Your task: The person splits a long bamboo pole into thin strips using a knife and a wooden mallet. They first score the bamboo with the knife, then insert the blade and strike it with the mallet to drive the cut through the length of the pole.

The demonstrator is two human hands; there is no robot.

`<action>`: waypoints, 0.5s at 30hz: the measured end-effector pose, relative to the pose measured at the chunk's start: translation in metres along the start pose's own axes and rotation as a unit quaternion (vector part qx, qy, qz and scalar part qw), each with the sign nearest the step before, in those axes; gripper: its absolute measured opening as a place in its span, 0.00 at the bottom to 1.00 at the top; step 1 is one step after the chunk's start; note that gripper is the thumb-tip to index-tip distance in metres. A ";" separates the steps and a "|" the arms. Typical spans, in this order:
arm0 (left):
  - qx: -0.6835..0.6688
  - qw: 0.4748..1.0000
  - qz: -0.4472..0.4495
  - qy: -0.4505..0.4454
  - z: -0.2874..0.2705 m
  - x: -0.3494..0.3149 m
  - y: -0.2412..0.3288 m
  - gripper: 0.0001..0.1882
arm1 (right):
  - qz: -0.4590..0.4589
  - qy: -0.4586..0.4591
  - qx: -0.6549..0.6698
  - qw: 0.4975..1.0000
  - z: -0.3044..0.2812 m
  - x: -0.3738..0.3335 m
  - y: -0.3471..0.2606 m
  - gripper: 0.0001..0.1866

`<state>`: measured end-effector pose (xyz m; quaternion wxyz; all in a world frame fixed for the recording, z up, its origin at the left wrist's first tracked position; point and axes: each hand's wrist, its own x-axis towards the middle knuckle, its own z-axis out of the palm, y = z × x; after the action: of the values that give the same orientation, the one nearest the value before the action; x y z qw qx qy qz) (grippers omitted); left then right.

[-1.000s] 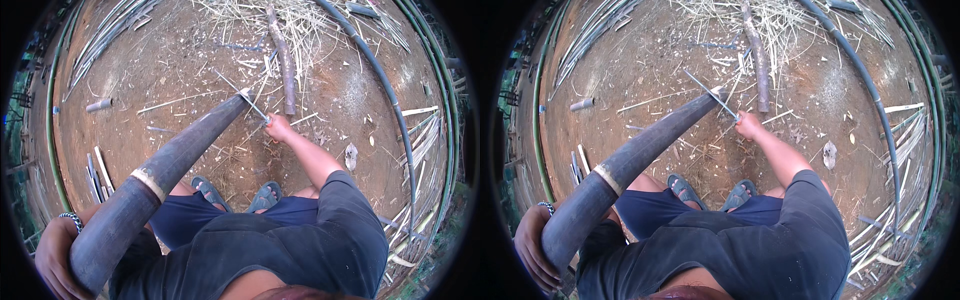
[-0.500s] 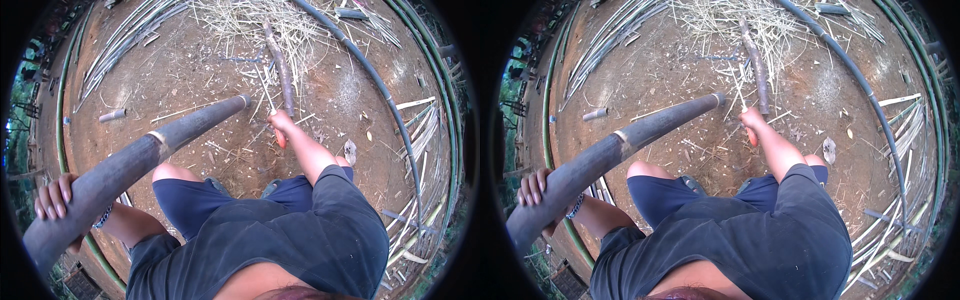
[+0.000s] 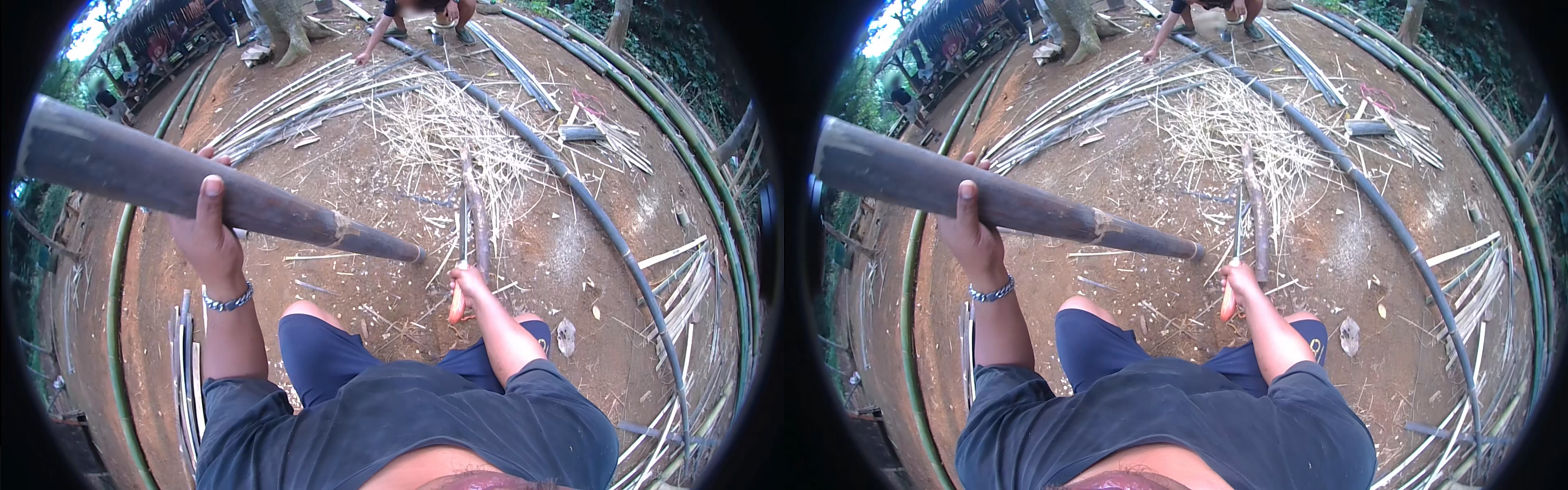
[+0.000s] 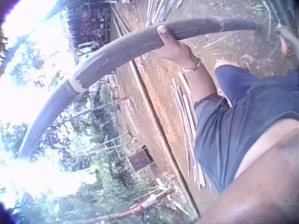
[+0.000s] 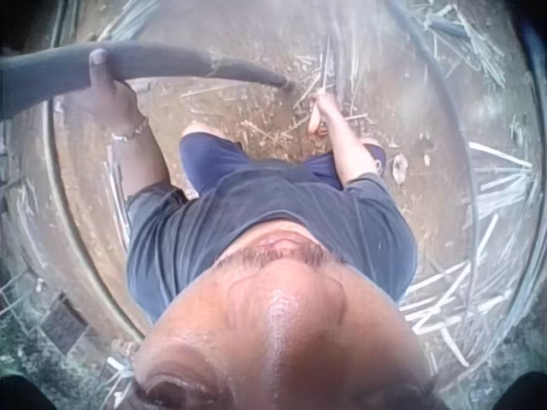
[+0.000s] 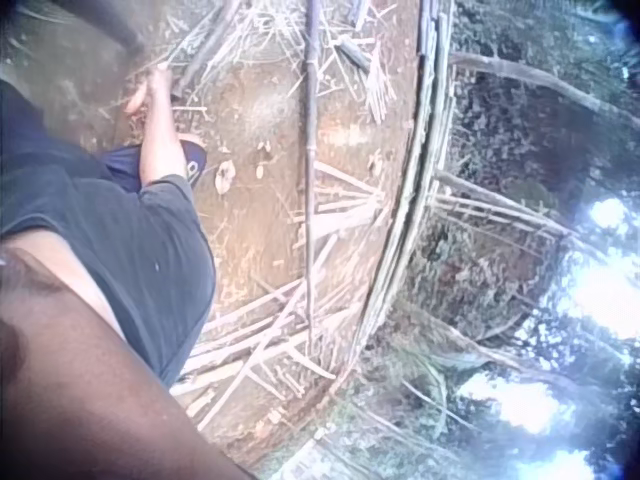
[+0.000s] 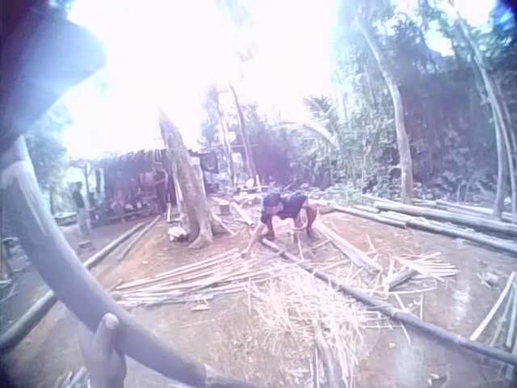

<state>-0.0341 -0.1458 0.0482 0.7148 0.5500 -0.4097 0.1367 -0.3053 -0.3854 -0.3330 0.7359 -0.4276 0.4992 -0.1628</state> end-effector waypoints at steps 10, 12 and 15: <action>0.007 0.980 -0.131 -0.151 -0.005 0.056 -0.036 0.50 | -0.022 0.031 -0.200 0.979 -0.018 -0.073 -0.040 0.04; 0.141 0.933 -0.104 -0.313 -0.053 0.084 -0.041 0.56 | -0.007 0.072 -0.291 0.954 -0.028 -0.106 -0.082 0.05; -0.027 0.892 -0.295 -0.340 -0.068 0.191 0.041 0.72 | -0.014 0.124 -0.455 0.882 -0.084 -0.129 -0.099 0.10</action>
<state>0.0893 -0.1186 0.2126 0.5538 0.6388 -0.4504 -0.2871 -0.4178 -0.3964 -0.1888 0.3903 -0.6984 0.5995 0.0200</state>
